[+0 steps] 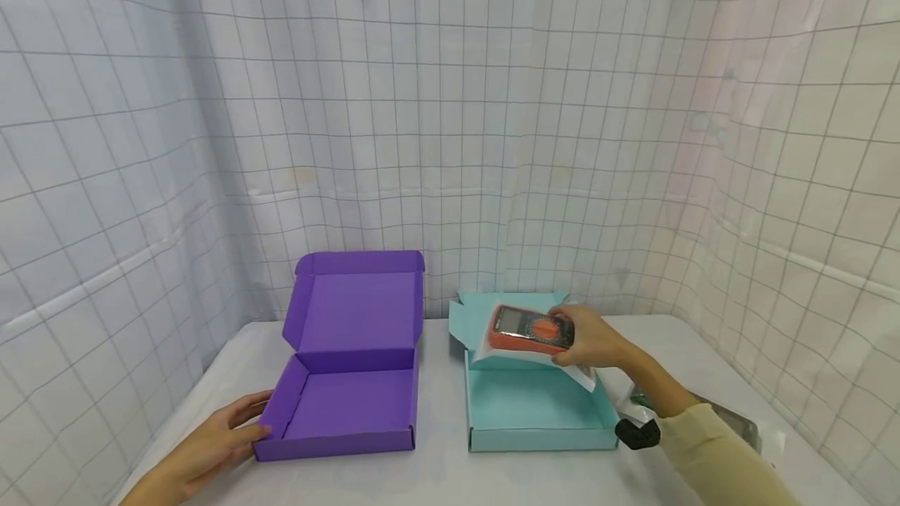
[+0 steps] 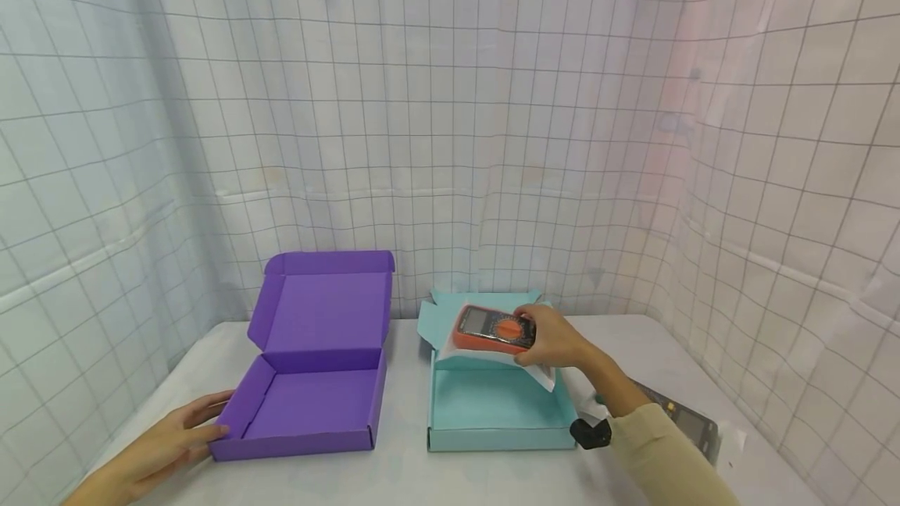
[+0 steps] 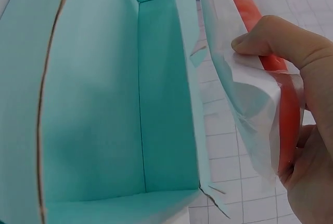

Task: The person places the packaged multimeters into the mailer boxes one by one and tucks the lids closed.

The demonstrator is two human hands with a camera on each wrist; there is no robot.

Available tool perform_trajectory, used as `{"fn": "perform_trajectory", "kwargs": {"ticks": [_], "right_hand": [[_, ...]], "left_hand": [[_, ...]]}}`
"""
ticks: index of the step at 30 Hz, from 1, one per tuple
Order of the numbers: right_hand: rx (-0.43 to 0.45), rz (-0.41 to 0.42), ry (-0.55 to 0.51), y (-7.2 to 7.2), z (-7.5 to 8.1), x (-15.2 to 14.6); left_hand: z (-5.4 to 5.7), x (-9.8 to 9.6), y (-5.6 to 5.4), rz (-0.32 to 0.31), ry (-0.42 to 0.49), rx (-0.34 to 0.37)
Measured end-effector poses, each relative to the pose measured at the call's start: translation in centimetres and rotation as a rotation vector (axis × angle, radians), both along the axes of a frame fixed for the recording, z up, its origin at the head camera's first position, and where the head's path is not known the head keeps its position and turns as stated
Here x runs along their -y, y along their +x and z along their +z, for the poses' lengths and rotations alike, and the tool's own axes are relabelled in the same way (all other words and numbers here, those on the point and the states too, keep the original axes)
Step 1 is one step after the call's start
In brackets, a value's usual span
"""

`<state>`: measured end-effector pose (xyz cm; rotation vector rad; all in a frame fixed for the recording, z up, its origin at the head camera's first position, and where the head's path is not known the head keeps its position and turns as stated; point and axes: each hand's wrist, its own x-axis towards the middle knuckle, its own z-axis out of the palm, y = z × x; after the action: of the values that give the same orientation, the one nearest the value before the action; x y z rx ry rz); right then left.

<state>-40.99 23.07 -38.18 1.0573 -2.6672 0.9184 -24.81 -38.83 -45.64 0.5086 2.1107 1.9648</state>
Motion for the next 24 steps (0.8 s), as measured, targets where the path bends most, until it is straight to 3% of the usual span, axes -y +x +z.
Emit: {"fn": "perform_trajectory", "kwargs": {"ticks": [12, 18, 24], "right_hand": [[-0.03, 0.05, 0.025, 0.0, 0.4, 4.0], [0.002, 0.092, 0.019, 0.3, 0.4, 6.5], [0.01, 0.124, 0.01, 0.6, 0.7, 9.6]], "left_hand": [[0.1, -0.2, 0.2, 0.024, -0.038, 0.019], [0.0, -0.1, 0.2, 0.016, -0.032, 0.037], [-0.1, 0.0, 0.0, 0.023, -0.011, 0.011]]}}
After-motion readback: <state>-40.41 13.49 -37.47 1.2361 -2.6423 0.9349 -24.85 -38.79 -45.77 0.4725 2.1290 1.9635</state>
